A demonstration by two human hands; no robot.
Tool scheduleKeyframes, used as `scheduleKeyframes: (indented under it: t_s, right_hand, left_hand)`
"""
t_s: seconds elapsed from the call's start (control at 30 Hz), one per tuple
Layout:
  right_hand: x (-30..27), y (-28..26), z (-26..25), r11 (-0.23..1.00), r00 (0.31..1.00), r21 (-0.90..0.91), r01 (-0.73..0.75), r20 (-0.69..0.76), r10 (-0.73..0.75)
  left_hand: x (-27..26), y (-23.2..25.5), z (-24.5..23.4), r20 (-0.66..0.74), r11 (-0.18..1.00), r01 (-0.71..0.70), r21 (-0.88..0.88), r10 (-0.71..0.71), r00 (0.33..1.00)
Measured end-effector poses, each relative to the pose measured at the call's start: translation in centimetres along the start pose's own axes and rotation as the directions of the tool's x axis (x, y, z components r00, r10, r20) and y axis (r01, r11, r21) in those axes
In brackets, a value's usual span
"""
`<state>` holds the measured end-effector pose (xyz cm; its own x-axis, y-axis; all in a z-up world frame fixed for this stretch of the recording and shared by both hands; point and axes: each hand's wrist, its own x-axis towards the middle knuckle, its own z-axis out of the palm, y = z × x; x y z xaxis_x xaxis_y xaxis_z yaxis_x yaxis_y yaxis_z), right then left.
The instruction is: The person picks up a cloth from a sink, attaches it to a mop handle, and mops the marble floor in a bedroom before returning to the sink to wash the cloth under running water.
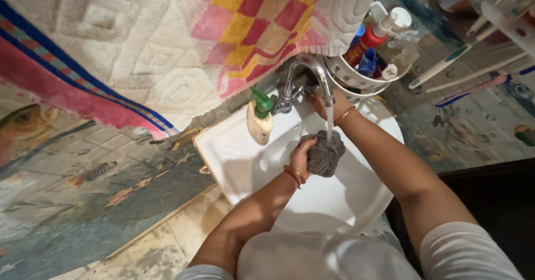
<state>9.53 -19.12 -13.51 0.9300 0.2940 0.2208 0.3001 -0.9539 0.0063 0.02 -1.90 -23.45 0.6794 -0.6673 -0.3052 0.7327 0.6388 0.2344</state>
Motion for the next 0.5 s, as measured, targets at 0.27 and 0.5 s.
scheduleKeyframes:
  t_s: [0.27,0.5]
  right_hand:
    - [-0.8,0.4,0.5,0.976,0.992,0.187,-0.113,-0.029,0.120]
    - [0.6,0.1,-1.1,0.985,0.999,0.172,-0.007,-0.042,0.014]
  left_hand:
    - [-1.6,1.3,1.6,0.032,0.989,0.150,0.010,-0.150,0.988]
    - [-1.0,1.5,0.5,0.162,0.992,0.122,0.032,-0.126,0.979]
